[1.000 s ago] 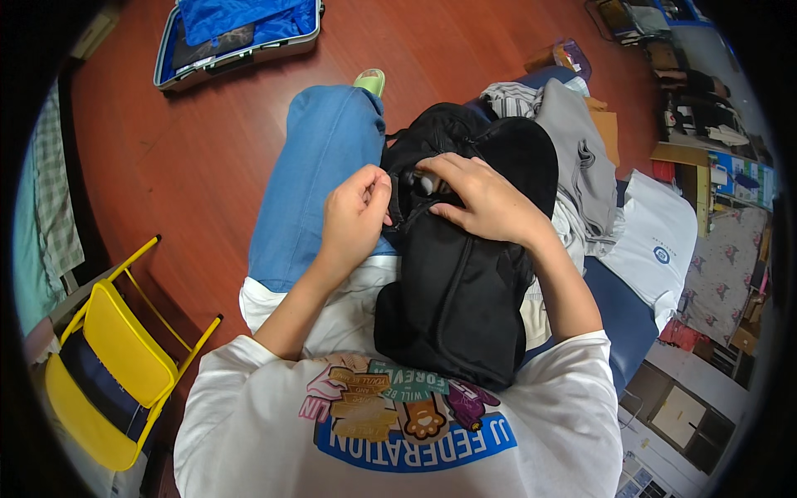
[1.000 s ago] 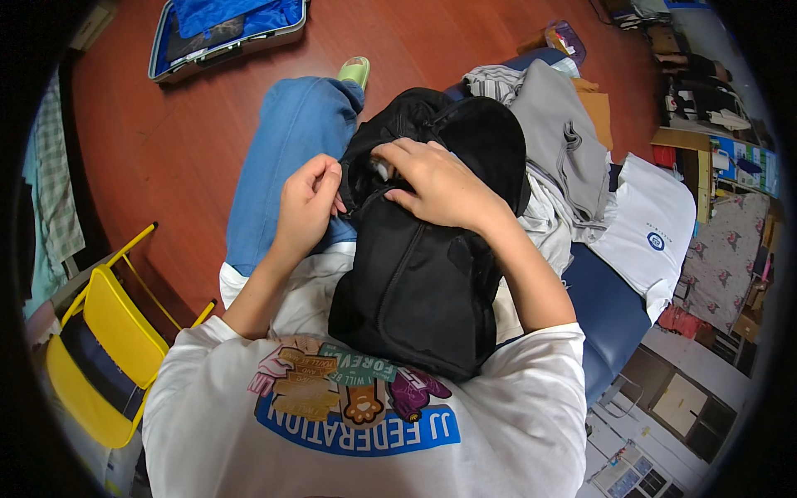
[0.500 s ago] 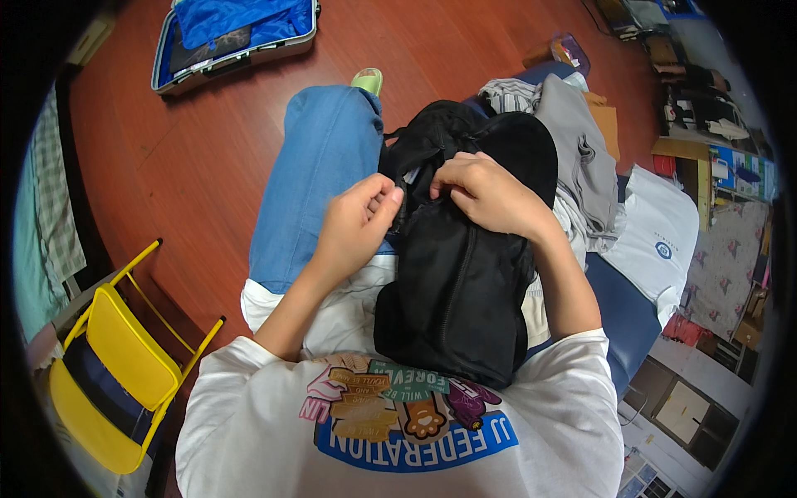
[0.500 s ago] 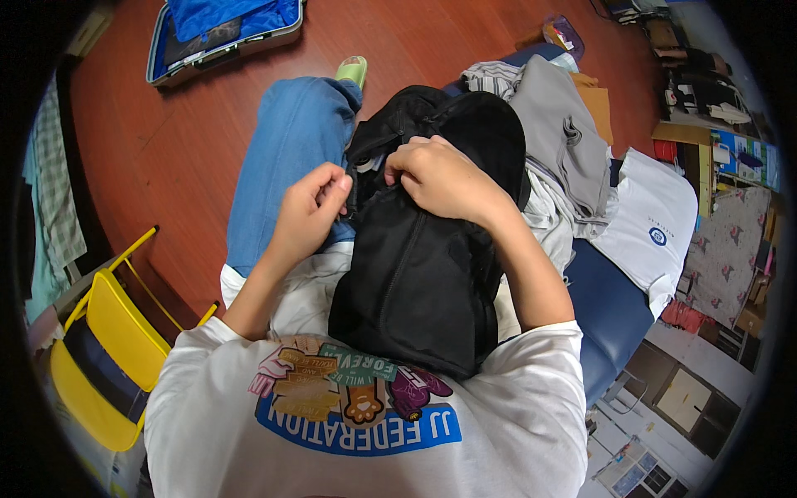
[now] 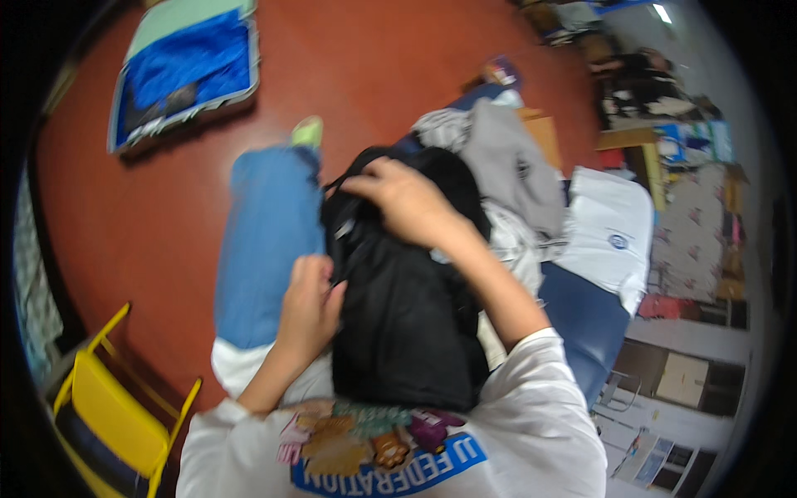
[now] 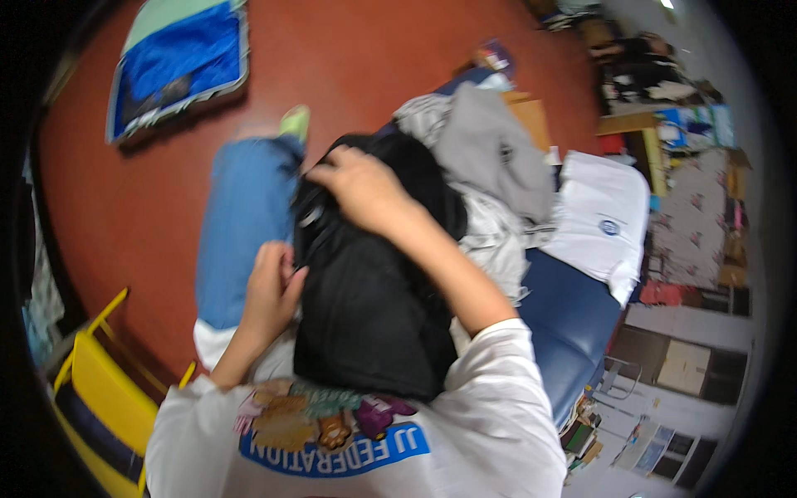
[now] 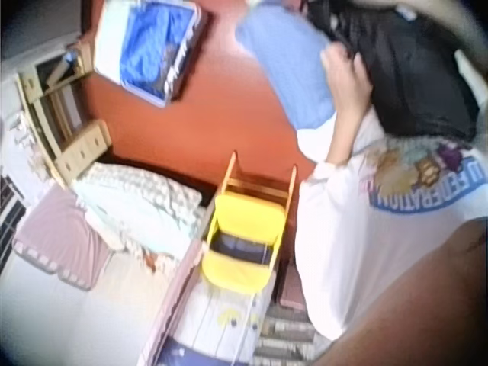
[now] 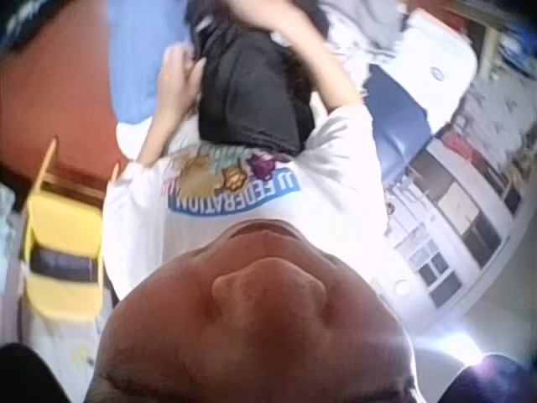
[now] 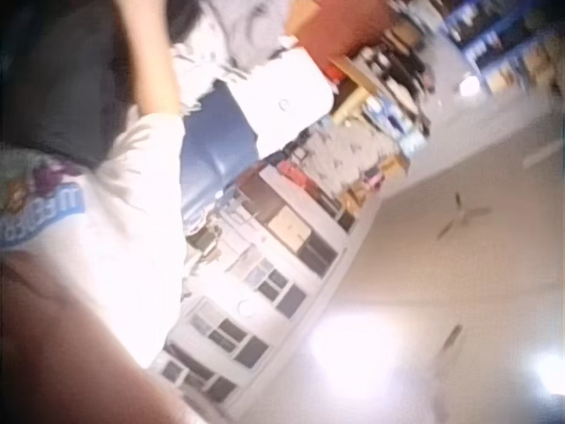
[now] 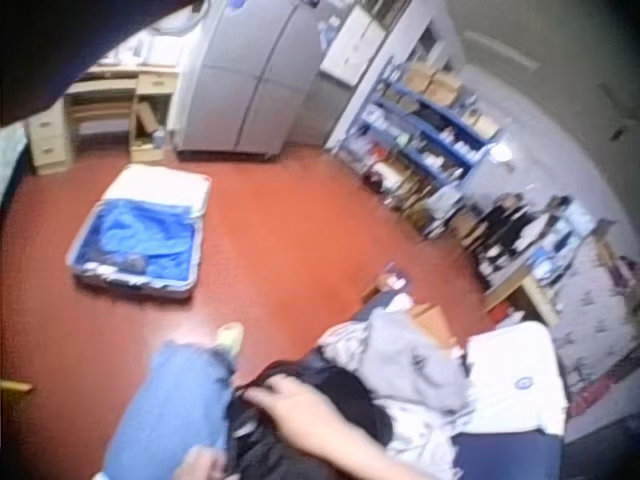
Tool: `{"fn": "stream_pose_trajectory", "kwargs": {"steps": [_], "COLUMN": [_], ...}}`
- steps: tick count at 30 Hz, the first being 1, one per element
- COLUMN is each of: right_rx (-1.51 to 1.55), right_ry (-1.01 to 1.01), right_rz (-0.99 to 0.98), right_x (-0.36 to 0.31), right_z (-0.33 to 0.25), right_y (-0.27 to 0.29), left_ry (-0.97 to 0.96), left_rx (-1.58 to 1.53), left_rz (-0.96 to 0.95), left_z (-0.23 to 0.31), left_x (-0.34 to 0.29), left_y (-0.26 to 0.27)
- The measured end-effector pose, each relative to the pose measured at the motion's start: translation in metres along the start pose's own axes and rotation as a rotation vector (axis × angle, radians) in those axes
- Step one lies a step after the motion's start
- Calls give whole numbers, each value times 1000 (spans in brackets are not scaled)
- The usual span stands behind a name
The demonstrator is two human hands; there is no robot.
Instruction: The person unzips, zips, and checks the compartments of a backpack by hand before placing it onto a chair, then picks up, unfolds, and folds pairs of pants.
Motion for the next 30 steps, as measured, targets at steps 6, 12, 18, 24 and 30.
{"fn": "stream_pose_trajectory", "kwargs": {"steps": [6, 12, 18, 24, 30], "right_rx": [-285, -474, -413, -332, -66], "right_ry": [9, -64, -105, -169, -172], "right_rz": [56, -8, 14, -91, -26], "right_x": [4, 6, 10, 5, -6], "right_z": [-6, -2, 6, 10, 1], "right_y": [-10, -12, -9, -6, 16], "left_ry": [62, 48, 26, 31, 45], "left_rx": [33, 4, -3, -5, 15], "left_rz": [-100, -86, -101, -112, -145], "left_z": [-2, 0, 2, 1, -1], "left_x": [1, 4, 8, 6, 4], "left_y": [1, 0, 0, 2, -1]}}
Point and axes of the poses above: each hand's wrist, its own x-axis towards the middle knuckle, its own y-axis out of the back of the hand, z = x × y, the point moved 8 cm from there along x, towards the middle knuckle, and after that the axes turned 3 degrees about -x, right-handed, at the moved point
